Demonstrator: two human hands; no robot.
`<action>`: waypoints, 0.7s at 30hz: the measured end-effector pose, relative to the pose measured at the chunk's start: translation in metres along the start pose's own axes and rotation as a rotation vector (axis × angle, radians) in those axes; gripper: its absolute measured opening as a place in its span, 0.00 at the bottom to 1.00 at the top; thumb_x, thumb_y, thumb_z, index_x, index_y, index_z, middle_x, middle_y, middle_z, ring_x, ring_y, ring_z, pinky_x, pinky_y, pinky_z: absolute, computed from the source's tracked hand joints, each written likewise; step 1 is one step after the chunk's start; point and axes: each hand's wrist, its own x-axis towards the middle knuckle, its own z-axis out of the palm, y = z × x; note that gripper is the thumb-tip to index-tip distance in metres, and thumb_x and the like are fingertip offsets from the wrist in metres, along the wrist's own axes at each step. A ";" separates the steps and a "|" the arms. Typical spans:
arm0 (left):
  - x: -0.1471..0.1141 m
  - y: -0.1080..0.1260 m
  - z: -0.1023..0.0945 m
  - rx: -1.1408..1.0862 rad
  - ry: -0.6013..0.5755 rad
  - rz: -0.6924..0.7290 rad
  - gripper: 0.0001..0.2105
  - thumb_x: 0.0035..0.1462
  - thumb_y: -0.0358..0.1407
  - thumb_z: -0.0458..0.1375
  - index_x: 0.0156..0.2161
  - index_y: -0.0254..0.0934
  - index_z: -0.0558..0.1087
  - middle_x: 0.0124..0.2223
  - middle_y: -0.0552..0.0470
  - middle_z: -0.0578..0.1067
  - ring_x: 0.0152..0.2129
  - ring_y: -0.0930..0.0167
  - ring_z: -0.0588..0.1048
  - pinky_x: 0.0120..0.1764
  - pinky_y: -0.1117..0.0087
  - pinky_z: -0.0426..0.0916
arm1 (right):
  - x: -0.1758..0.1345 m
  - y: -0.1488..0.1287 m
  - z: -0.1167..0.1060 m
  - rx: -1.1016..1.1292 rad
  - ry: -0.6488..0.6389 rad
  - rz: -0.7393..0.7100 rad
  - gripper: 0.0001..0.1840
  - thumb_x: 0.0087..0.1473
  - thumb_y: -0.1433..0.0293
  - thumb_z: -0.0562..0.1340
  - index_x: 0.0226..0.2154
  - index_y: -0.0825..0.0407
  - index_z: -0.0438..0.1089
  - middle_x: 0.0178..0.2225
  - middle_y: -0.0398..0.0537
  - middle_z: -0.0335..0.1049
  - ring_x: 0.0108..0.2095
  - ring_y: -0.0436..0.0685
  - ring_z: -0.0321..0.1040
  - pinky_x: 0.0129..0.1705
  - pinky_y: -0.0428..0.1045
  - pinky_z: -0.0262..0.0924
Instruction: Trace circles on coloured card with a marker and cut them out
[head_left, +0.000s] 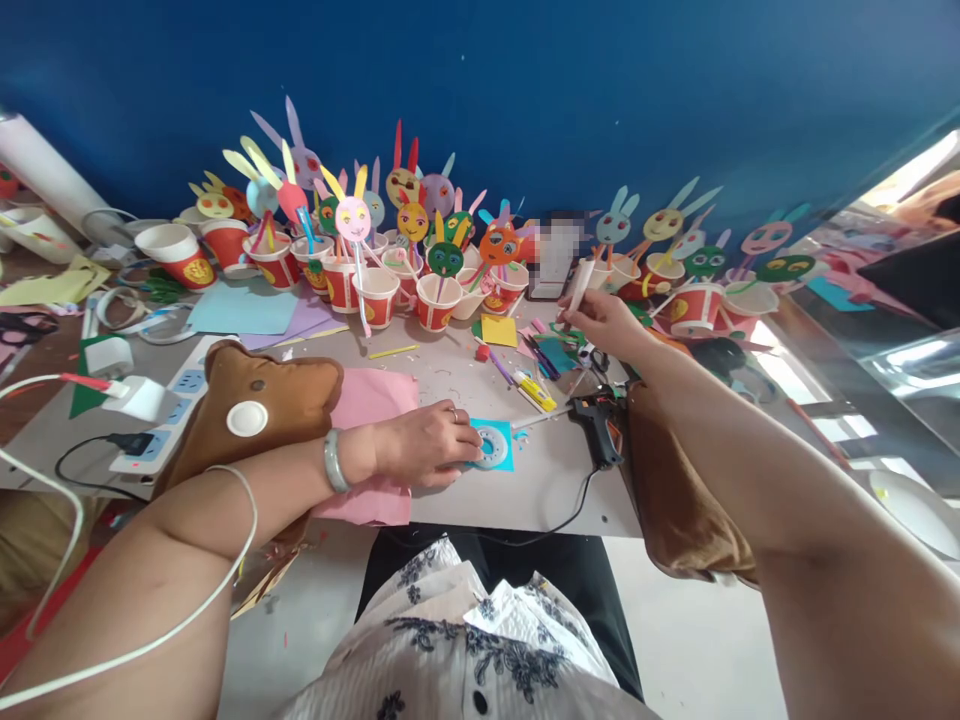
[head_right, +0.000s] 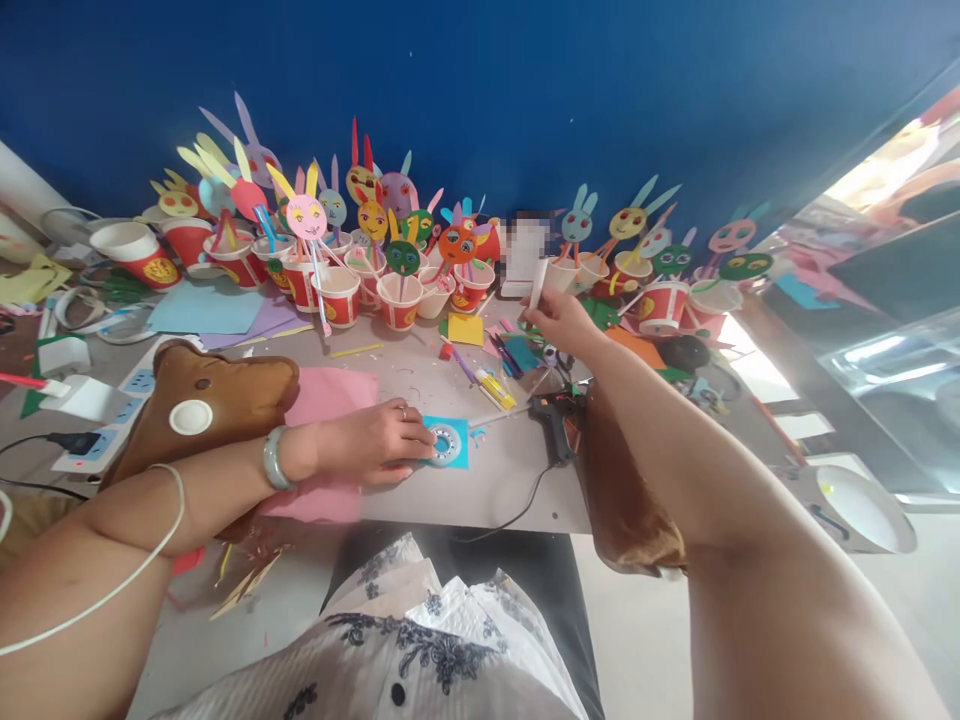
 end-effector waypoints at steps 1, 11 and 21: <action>0.000 0.000 0.001 0.000 0.007 0.005 0.10 0.62 0.34 0.59 0.48 0.38 0.75 0.51 0.46 0.80 0.43 0.62 0.74 0.49 0.59 0.62 | -0.003 -0.002 0.001 0.180 0.010 0.040 0.10 0.56 0.68 0.58 0.42 0.51 0.68 0.30 0.46 0.74 0.33 0.58 0.73 0.39 0.53 0.67; -0.001 -0.001 0.000 0.008 0.009 0.009 0.10 0.63 0.35 0.58 0.49 0.39 0.76 0.49 0.47 0.81 0.41 0.62 0.75 0.47 0.58 0.62 | -0.020 -0.022 0.011 0.734 0.103 0.283 0.04 0.65 0.73 0.58 0.36 0.50 0.64 0.24 0.36 0.61 0.22 0.46 0.53 0.27 0.47 0.49; -0.001 -0.001 -0.002 0.000 -0.005 0.006 0.10 0.63 0.34 0.57 0.48 0.39 0.76 0.49 0.47 0.80 0.40 0.62 0.74 0.48 0.58 0.62 | -0.029 -0.039 0.018 0.807 0.079 0.380 0.06 0.71 0.71 0.51 0.41 0.50 0.61 0.22 0.33 0.59 0.19 0.43 0.45 0.24 0.48 0.41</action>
